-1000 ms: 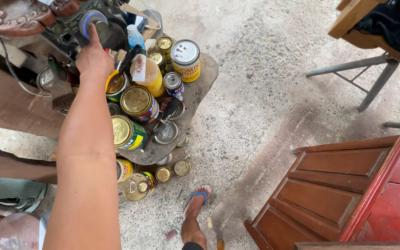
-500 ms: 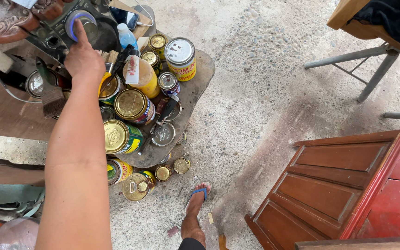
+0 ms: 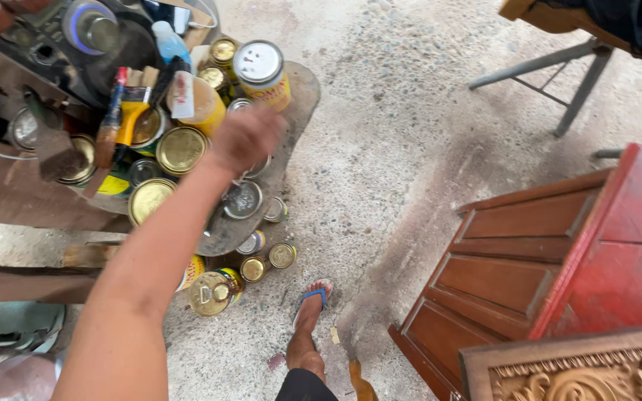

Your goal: The person sits on the floor with a carved wooden decorative panel resting on their lap and sands its recessed surfaces by hand using a small piece of sandpaper, working over the floral relief details and repositioning the panel as they go.

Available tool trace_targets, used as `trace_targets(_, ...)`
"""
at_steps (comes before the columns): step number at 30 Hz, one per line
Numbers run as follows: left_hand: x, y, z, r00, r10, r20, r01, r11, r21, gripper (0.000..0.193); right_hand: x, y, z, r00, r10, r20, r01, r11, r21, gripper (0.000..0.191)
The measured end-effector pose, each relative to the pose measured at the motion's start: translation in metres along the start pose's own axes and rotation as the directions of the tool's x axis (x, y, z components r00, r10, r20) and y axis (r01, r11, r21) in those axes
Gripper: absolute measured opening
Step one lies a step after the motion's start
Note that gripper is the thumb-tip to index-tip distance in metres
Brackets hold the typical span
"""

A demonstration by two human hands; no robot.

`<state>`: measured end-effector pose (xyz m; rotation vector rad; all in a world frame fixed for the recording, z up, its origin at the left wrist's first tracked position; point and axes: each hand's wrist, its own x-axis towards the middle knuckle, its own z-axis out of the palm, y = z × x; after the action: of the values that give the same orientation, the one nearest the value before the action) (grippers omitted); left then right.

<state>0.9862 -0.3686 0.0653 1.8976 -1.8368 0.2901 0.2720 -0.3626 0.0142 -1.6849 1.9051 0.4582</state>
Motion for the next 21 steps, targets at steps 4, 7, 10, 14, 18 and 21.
trace_targets(4, -0.046, 0.131, 0.04, 0.847, 0.526, 0.073, -0.468, 0.804, -0.366, 0.018, -0.06, 0.074, -0.009, 0.999, -0.028, -0.025, 0.029, 1.0, 0.008, 0.058)
trace_targets(7, -0.064, 0.205, 0.046, 0.786, 0.61, 0.104, -0.498, 0.723, -0.479, 0.006, -0.128, 0.168, -0.005, 0.995, -0.085, -0.048, 0.083, 0.996, -0.035, 0.059)
trace_targets(10, -0.074, 0.266, 0.026, 0.824, 0.537, 0.179, -0.468, 0.824, -0.318, 0.024, -0.143, 0.214, -0.014, 0.996, -0.093, 0.007, 0.092, 0.993, 0.078, 0.039)
trace_targets(14, -0.104, 0.387, -0.007, 0.898, 0.435, 0.07, -0.357, 0.812, -0.461, 0.02, -0.14, 0.202, -0.046, 0.825, -0.243, -0.51, 0.386, 0.902, 0.194, 0.032)
trace_targets(18, -0.173, 0.564, -0.019, 0.903, 0.298, 0.309, 0.137, 0.483, -0.865, 0.026, -0.177, 0.171, -0.062, 0.58, -0.302, -0.757, 0.658, 0.721, 0.216, 0.033)
trace_targets(21, -0.207, 0.672, -0.012, 0.739, 0.331, 0.587, 0.67, -0.278, -0.688, 0.049, -0.214, 0.171, -0.045, 0.525, -0.328, -0.786, 0.63, 0.77, 0.099, 0.022)
